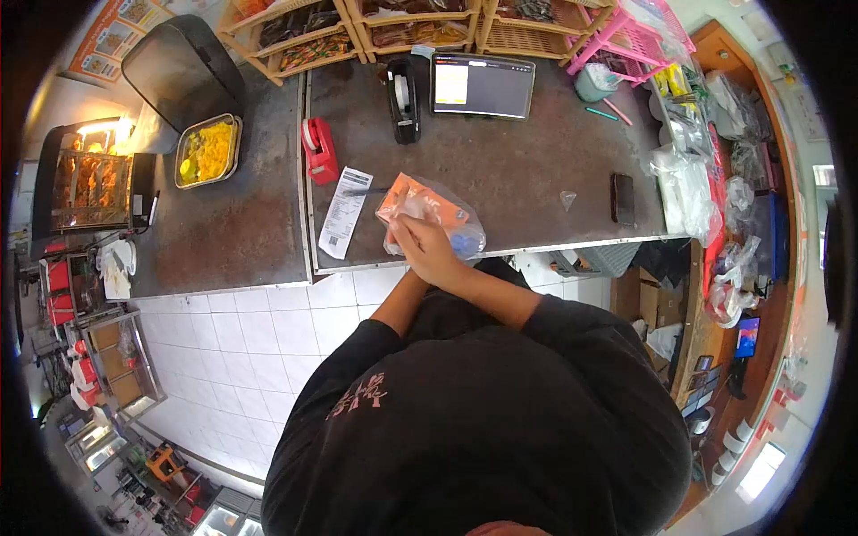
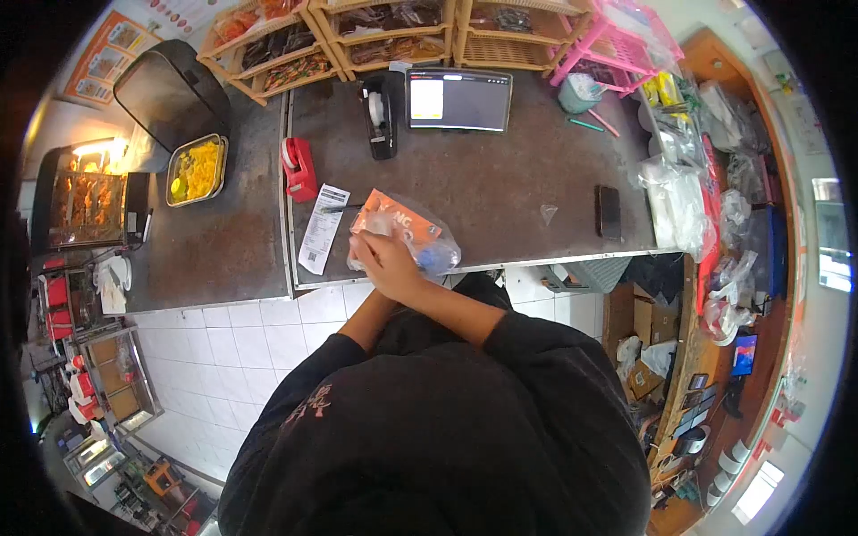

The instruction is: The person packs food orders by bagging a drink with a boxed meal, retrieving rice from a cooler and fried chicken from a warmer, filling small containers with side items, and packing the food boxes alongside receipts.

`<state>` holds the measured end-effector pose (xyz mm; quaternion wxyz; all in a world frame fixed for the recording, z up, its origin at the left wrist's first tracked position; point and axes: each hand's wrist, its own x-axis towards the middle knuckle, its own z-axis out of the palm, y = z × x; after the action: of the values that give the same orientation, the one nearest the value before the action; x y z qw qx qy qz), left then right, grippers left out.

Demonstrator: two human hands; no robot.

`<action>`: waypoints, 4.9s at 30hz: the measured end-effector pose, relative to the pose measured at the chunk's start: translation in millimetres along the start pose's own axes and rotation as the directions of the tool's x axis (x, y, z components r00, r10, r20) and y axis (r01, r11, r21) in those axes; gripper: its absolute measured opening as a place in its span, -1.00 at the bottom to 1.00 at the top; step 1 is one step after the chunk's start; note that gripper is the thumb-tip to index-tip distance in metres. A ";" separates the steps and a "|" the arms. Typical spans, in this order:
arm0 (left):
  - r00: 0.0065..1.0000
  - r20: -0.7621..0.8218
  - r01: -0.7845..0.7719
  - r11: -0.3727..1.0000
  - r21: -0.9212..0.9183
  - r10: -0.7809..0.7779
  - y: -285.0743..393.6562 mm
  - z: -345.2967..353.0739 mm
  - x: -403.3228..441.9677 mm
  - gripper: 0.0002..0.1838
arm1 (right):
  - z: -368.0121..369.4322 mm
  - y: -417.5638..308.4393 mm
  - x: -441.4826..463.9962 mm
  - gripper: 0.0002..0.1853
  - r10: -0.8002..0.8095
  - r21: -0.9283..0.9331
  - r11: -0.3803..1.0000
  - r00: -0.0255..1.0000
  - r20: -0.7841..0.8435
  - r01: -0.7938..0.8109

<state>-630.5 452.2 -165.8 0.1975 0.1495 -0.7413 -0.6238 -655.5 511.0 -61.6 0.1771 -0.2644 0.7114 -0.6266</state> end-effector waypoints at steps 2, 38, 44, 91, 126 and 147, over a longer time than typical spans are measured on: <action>0.995 -0.074 0.048 0.964 -0.263 -0.070 4.2 3.4 9.4 -0.12 | -17.7 -16.1 -4.2 -0.82 -0.130 -0.004 0.991 0.991 0.026 0.130; 0.978 0.181 -0.195 0.731 0.653 0.100 162.4 242.8 142.7 -0.40 | -573.2 162.5 73.5 -0.77 -0.160 -0.513 0.842 0.833 -0.530 -0.165; 0.992 0.090 0.015 0.788 0.615 -0.089 153.8 251.6 112.1 -0.65 | -612.5 173.4 173.5 -0.72 0.250 -0.811 0.401 0.903 -0.350 -0.426; 0.942 0.332 -0.249 0.770 0.588 0.051 117.8 232.2 119.2 -0.78 | -392.0 107.5 56.5 -0.80 -0.101 -0.331 0.919 0.939 0.330 0.215; 0.848 -0.144 0.371 0.765 -0.527 -0.511 73.3 268.9 56.8 -0.65 | -343.6 104.7 23.2 -0.84 0.252 0.298 0.935 0.952 -0.172 -0.194; 0.857 -0.128 0.336 0.730 -0.595 -0.499 76.0 269.5 57.2 -0.67 | -343.0 99.8 18.0 -0.87 0.191 0.279 0.951 0.962 -0.196 -0.132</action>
<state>-808.0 672.2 -123.7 0.1877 0.3368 -0.4395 -0.8113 -885.4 781.4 -106.3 0.1813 -0.1079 0.6562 -0.7245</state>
